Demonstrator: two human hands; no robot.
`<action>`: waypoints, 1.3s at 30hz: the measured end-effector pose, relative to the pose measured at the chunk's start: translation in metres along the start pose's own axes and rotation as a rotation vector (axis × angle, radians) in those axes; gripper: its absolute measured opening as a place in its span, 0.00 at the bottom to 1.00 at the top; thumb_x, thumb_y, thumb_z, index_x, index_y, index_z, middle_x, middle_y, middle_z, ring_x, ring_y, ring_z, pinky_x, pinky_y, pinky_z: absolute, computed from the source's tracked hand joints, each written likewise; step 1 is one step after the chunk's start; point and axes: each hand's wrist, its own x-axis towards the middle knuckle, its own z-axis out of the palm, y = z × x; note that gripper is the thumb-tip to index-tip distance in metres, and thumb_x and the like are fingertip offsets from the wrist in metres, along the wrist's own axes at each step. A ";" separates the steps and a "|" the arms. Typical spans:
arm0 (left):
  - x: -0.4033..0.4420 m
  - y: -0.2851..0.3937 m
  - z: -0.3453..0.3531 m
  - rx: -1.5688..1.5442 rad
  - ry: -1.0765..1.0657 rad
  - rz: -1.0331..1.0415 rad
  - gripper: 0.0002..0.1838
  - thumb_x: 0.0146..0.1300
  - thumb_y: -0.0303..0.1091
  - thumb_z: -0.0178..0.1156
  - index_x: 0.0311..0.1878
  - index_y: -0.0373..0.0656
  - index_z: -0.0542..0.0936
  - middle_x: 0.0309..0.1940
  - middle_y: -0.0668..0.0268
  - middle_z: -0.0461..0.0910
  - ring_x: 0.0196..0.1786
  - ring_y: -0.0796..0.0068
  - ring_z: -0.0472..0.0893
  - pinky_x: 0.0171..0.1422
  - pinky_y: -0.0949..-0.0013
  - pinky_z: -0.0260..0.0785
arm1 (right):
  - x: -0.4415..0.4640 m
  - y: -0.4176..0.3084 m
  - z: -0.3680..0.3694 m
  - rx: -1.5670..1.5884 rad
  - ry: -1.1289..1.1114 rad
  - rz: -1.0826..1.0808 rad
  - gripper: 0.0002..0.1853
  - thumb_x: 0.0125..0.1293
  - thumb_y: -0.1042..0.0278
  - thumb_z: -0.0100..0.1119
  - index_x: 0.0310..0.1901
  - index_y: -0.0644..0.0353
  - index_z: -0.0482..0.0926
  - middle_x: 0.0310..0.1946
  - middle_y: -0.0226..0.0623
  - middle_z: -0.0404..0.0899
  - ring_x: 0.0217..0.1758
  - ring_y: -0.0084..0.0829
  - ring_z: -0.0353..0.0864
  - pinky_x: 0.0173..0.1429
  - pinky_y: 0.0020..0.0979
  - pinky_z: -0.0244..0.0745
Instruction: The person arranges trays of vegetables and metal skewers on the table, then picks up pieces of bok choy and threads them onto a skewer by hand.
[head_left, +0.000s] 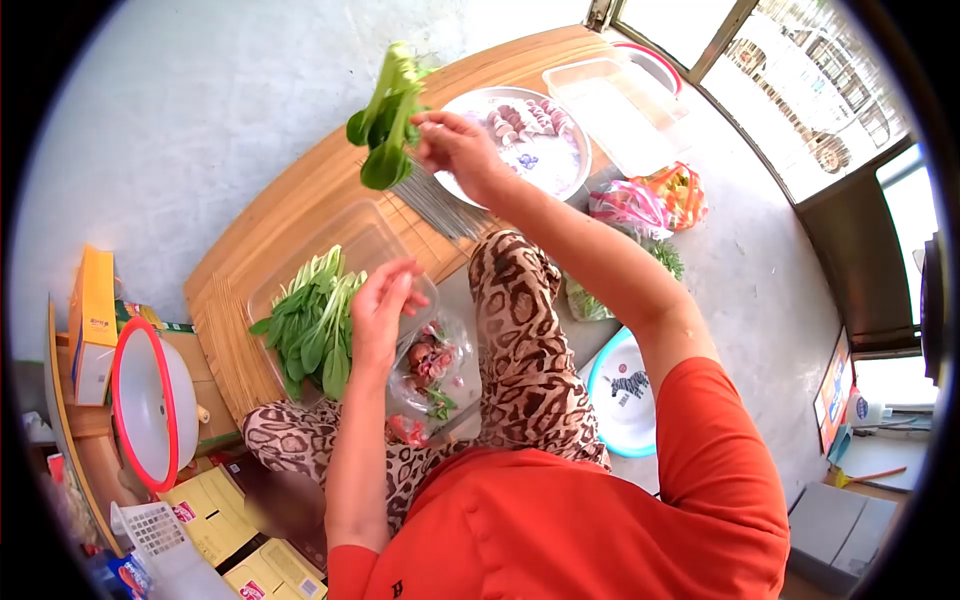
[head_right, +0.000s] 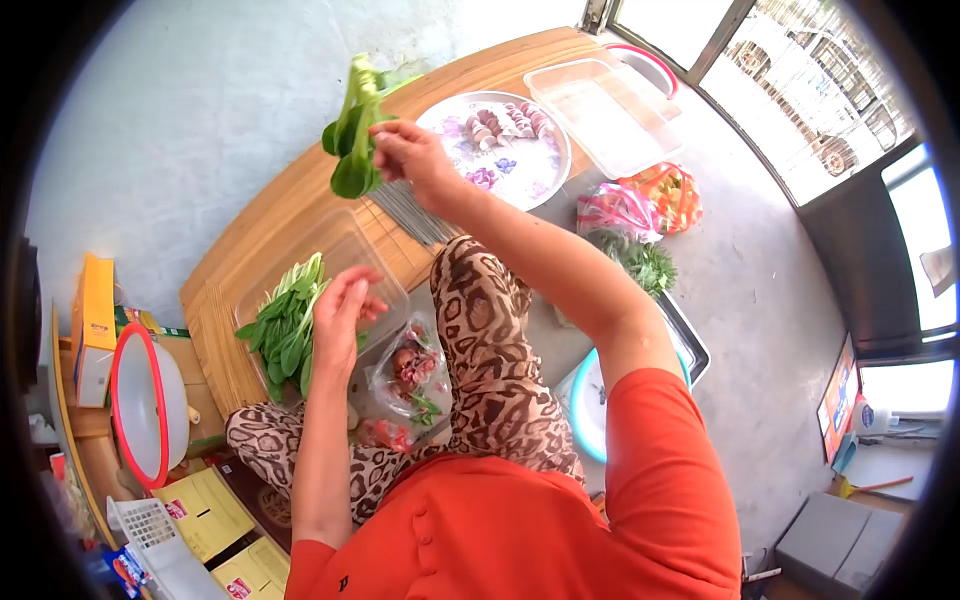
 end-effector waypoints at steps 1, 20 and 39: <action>0.006 0.013 0.010 -0.093 -0.016 0.038 0.21 0.68 0.39 0.57 0.60 0.39 0.72 0.46 0.64 0.82 0.33 0.81 0.79 0.36 0.79 0.66 | -0.005 0.001 0.016 0.069 0.023 0.052 0.10 0.70 0.68 0.53 0.50 0.57 0.76 0.28 0.31 0.79 0.27 0.23 0.75 0.35 0.26 0.71; -0.042 0.057 0.017 -0.381 0.070 0.112 0.14 0.67 0.29 0.57 0.55 0.41 0.74 0.30 0.69 0.77 0.22 0.86 0.67 0.25 0.83 0.57 | -0.083 0.001 -0.023 -0.714 -0.014 -0.079 0.14 0.70 0.66 0.54 0.49 0.66 0.77 0.34 0.34 0.81 0.35 0.23 0.78 0.44 0.27 0.76; -0.092 0.023 -0.025 -0.216 0.256 0.035 0.15 0.69 0.31 0.56 0.57 0.41 0.71 0.30 0.69 0.74 0.25 0.84 0.65 0.28 0.81 0.58 | -0.122 0.112 -0.164 -0.938 0.649 -0.020 0.18 0.56 0.69 0.55 0.49 0.61 0.78 0.42 0.49 0.82 0.49 0.47 0.79 0.55 0.39 0.72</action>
